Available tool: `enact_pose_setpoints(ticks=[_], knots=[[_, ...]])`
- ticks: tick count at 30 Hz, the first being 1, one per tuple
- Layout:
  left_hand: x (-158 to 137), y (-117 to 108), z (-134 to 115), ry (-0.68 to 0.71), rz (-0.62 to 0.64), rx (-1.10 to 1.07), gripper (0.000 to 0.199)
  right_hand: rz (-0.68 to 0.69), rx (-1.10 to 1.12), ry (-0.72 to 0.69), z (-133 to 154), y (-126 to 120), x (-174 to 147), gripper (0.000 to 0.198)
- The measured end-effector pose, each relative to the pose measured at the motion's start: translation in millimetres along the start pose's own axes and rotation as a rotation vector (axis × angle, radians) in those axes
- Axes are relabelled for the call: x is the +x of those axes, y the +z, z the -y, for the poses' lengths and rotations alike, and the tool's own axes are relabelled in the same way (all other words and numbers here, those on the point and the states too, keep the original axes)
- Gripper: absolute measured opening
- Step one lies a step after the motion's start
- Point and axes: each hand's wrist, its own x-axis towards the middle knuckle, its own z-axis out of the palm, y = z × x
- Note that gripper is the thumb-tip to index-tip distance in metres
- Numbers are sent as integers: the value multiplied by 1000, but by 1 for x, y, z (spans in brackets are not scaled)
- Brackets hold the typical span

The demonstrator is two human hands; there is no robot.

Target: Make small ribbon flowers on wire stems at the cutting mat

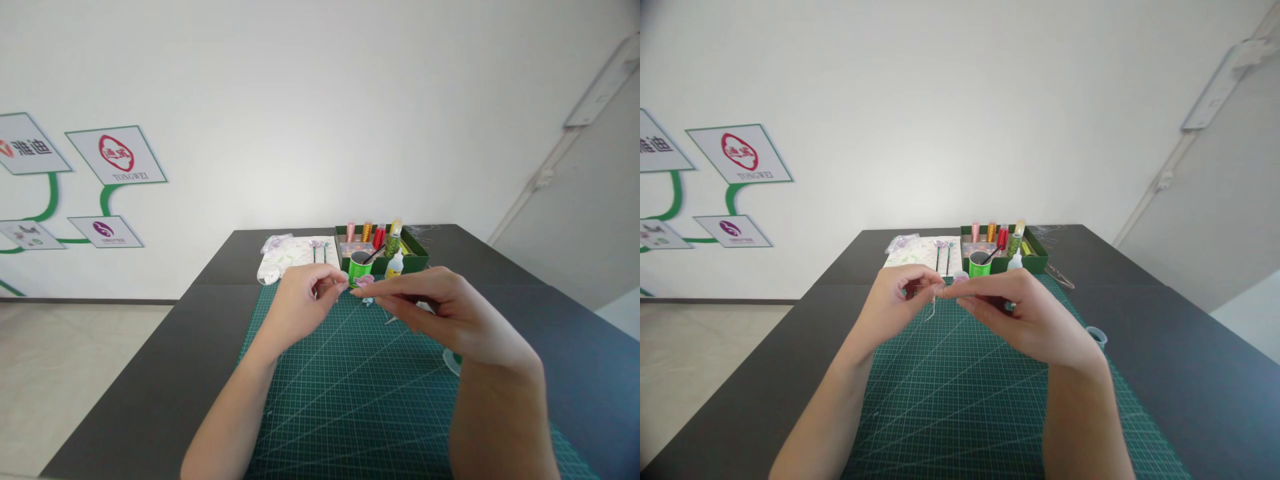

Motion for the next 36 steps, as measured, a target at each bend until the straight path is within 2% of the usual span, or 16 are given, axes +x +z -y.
enact_pose_setpoints(ticks=[14,24,31,36], knots=[[-2,3,-9,27,90,5,13,-137,63,54,-16,-1,8,33],[-3,2,-11,55,107,-6,13,-139,121,43,-27,2,17,36],[-4,-1,-15,35,74,-51,12,-96,138,55,-40,6,23,35],[-5,-1,-14,6,-29,-128,12,-24,203,75,-42,10,28,34]])
